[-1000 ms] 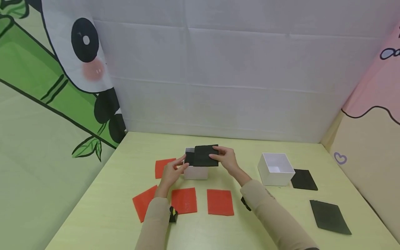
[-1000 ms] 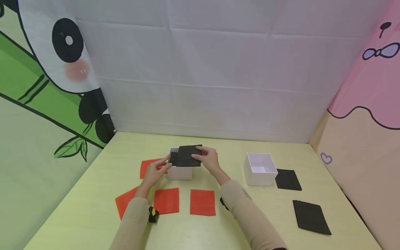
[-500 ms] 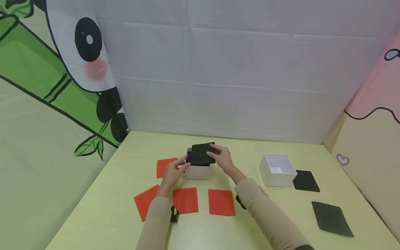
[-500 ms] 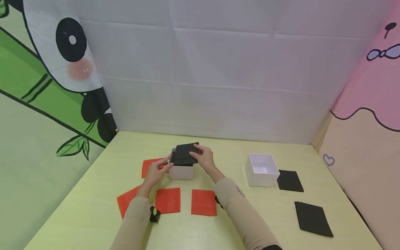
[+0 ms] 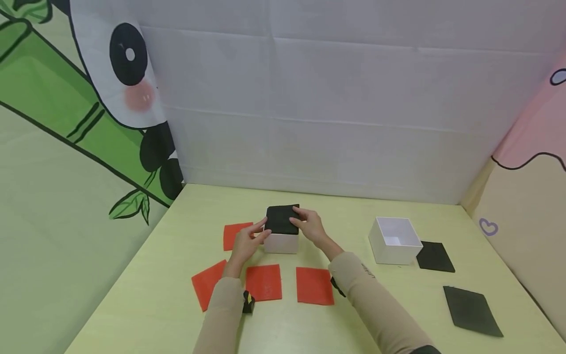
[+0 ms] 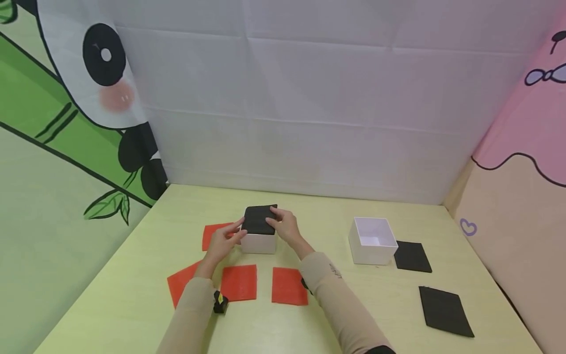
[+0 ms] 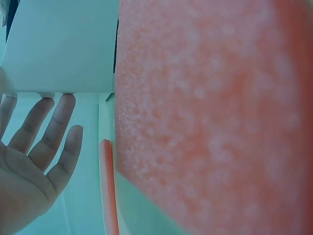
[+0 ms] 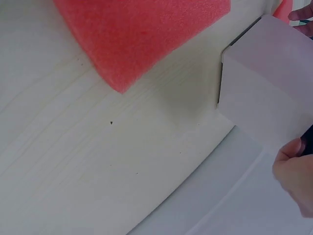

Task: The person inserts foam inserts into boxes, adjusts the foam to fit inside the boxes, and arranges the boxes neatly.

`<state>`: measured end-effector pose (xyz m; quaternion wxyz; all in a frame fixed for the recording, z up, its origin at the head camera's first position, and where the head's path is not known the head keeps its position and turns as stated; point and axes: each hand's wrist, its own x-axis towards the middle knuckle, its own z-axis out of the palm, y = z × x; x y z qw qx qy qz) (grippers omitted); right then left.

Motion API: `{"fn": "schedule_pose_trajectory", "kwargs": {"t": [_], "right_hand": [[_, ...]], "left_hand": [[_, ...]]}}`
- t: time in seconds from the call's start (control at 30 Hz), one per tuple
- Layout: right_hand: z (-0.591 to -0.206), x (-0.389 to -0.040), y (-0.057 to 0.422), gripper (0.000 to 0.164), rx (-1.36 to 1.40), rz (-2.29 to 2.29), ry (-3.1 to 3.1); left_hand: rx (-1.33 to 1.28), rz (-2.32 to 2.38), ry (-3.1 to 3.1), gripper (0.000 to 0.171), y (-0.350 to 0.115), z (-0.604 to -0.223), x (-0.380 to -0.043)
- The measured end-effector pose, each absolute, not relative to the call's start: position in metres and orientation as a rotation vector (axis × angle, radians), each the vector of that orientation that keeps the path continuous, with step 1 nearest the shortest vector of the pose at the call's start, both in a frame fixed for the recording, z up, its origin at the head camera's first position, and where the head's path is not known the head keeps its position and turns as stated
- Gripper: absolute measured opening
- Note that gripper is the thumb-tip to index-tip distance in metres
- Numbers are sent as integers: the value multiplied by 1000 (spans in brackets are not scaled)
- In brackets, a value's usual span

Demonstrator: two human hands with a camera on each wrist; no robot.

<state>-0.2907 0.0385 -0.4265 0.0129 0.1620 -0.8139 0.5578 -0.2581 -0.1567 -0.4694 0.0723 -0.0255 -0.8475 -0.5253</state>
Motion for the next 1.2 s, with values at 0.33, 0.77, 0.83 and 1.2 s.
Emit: {"fn": "schedule_pose_trajectory", "kwargs": {"t": [0.33, 0.77, 0.83, 1.2], "right_hand": [[-432, -290, 41, 45, 608, 1329, -2675], [-437, -294, 39, 45, 561, 981, -2873], [-438, -294, 38, 45, 555, 946, -2899], [-439, -291, 33, 56, 639, 893, -2902]], "left_hand": [[-66, -1574, -2557, 49, -156, -470, -257], [-55, -1589, -2552, 49, -155, -470, -257], [-52, -1586, -2555, 49, -155, -470, -257], [-98, -1580, -2525, 49, -156, -470, -256]]}}
